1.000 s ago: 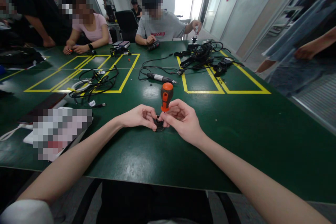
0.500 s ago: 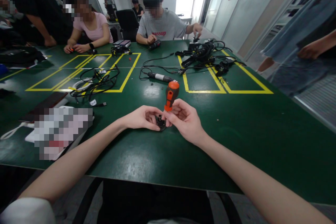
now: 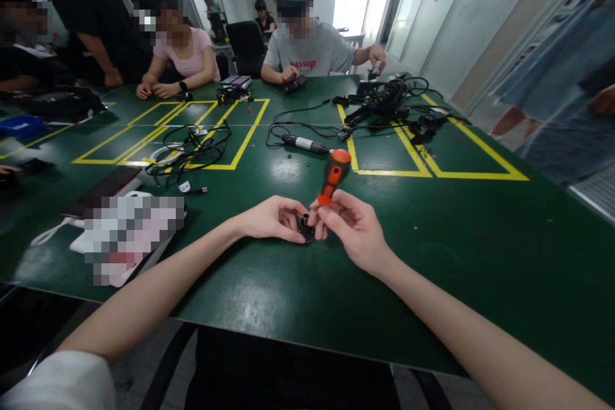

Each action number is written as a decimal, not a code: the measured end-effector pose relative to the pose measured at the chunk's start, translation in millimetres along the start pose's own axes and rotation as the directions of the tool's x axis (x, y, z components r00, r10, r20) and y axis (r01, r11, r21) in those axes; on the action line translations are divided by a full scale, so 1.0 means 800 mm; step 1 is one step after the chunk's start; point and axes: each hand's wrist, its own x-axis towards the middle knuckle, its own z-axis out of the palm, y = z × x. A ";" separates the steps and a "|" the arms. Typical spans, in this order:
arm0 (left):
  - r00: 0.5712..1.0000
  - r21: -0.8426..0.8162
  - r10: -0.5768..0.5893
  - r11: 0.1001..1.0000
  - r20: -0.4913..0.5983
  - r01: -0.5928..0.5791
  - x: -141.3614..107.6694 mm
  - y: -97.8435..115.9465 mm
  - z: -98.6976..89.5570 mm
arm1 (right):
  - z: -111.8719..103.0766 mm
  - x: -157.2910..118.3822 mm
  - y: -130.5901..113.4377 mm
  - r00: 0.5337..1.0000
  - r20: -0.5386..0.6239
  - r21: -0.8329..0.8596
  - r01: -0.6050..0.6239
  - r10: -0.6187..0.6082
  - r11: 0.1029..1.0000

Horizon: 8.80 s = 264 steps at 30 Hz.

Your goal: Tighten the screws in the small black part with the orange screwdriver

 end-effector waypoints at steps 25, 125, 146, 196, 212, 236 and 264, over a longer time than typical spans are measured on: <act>1.000 0.010 -0.003 1.000 0.006 0.003 -0.002 0.002 0.000 | 0.001 0.000 -0.003 1.000 -0.007 -0.021 0.010 -0.010 1.000; 0.999 -0.022 0.037 0.999 0.001 -0.037 0.000 0.002 -0.003 | 0.002 0.000 0.003 1.000 -0.021 0.009 0.022 -0.022 1.000; 0.999 -0.013 0.043 0.999 -0.001 -0.043 -0.001 0.003 -0.002 | 0.000 0.001 -0.001 1.000 -0.012 -0.053 0.001 -0.001 0.999; 1.000 0.008 0.030 1.000 0.003 -0.030 -0.003 0.007 -0.002 | 0.004 0.001 -0.002 1.000 -0.019 -0.102 0.000 -0.002 0.995; 0.999 0.013 0.038 0.999 -0.004 -0.038 -0.003 0.006 -0.002 | 0.002 -0.002 0.005 0.999 -0.025 -0.127 0.040 -0.044 0.991; 0.999 0.017 0.038 0.999 0.004 -0.038 -0.003 0.008 -0.002 | 0.005 -0.003 0.003 0.999 -0.012 -0.093 0.045 -0.047 0.995; 0.997 -0.009 0.081 0.997 -0.003 -0.081 -0.004 0.002 0.001 | 0.004 -0.001 0.006 1.000 -0.002 0.002 0.028 -0.028 1.000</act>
